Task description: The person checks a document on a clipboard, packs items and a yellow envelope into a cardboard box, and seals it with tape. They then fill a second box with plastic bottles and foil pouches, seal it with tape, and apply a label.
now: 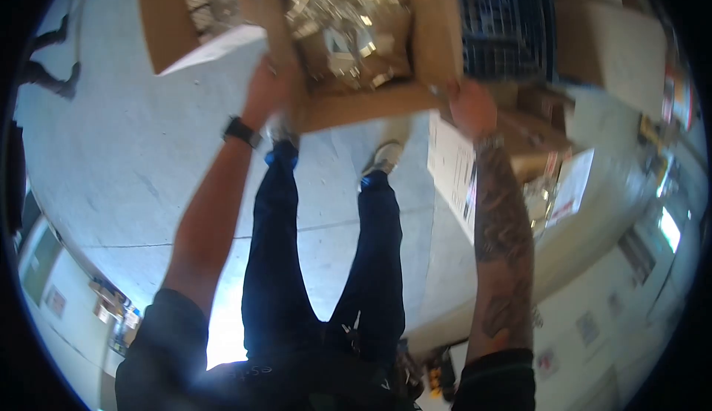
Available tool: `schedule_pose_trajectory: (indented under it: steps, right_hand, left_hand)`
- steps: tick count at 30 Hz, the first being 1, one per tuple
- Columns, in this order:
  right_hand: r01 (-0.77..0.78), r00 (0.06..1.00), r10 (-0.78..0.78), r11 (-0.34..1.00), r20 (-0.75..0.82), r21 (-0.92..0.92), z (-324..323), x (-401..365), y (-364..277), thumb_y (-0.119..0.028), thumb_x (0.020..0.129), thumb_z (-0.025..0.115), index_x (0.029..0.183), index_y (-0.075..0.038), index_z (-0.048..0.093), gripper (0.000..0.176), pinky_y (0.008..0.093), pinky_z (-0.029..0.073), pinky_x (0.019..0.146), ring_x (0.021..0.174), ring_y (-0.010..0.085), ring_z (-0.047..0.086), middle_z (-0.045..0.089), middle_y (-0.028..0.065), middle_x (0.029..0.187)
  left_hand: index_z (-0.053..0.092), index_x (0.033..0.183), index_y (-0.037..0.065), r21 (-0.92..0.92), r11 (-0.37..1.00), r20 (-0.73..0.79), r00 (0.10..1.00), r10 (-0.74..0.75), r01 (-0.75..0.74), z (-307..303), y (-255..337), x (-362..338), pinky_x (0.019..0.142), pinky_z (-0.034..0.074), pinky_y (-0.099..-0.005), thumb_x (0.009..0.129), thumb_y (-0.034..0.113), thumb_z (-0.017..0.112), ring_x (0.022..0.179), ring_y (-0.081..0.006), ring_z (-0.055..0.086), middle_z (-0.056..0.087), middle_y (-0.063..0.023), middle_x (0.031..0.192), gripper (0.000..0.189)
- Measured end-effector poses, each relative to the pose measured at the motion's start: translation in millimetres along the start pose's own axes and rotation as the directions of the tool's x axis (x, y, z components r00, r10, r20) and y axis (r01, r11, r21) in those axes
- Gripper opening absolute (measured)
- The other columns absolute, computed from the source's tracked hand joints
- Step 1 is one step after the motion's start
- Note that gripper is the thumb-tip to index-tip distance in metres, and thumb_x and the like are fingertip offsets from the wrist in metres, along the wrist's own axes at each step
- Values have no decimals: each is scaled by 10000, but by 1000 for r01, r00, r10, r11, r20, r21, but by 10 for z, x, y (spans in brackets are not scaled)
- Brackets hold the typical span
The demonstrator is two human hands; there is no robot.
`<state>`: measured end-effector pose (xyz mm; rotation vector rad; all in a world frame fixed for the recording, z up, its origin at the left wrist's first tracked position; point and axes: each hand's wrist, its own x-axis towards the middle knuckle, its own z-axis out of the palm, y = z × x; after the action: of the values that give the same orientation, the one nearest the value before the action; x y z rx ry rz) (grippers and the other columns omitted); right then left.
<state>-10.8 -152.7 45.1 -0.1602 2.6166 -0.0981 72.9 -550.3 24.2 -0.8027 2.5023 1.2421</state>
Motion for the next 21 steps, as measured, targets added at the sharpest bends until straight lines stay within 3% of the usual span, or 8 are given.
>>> schedule_pose_trajectory:
  steps: [3,4,6,10,12,15,18,21]
  right_hand:
    - [223,975,-219,966,38,-129,-99,116,163,-486,1070,399,997,26,727,613,552,555,883,988,483,679,704,288,1053]
    - [255,952,-252,967,174,4,-191,185,145,-506,1057,433,901,41,707,632,536,549,794,836,482,675,713,270,906]
    - [240,911,-244,969,331,56,-144,409,334,-499,1031,498,869,39,709,600,532,552,803,848,469,693,716,278,918]
    - [290,949,-299,953,105,91,-375,61,91,-369,911,637,807,40,741,435,444,530,679,711,380,695,704,240,770]
    - [236,970,-239,970,48,63,-354,-56,40,-341,929,640,819,71,721,434,469,513,657,708,404,687,691,274,783]
    - [672,661,-750,615,-41,-413,25,176,427,-167,934,578,900,16,670,207,478,470,548,629,362,633,619,169,662]
    - [347,935,-331,928,126,-133,-151,87,116,-463,1008,549,906,35,719,535,518,564,825,900,456,711,723,280,953]
    - [137,980,-119,985,157,-108,-269,-37,-135,-294,893,600,1000,-50,765,312,513,593,835,981,428,720,734,225,1064]
  left_hand:
    - [616,1280,-7,-218,952,80,976,-204,216,147,19,182,869,555,-432,953,414,671,1035,-365,682,702,-249,1104,537]
    - [637,1293,112,463,781,110,902,418,-418,237,-261,200,770,554,-444,964,255,623,895,-352,690,698,-198,933,358]
    - [579,1421,249,760,519,177,893,413,-391,249,-285,206,633,526,-486,1000,138,470,733,-368,678,674,-194,790,449]
    - [618,1408,222,65,841,-49,840,540,-536,179,-606,288,717,544,-380,1005,96,470,770,-229,669,674,-153,852,447]
    - [634,1380,210,229,886,-25,908,418,-402,201,-588,305,738,550,-394,1002,94,480,812,-266,687,692,-165,902,424]
    - [654,1330,191,601,705,31,892,451,-377,188,-430,185,755,555,-431,993,97,502,864,-330,704,712,-187,950,382]
    - [670,1238,173,823,462,120,896,427,-330,190,-338,149,753,555,-490,982,84,507,920,-397,699,714,-213,957,316]
    - [672,1120,131,702,633,-77,849,523,-326,274,-364,92,729,566,-529,948,219,574,857,-430,698,708,-199,865,217]
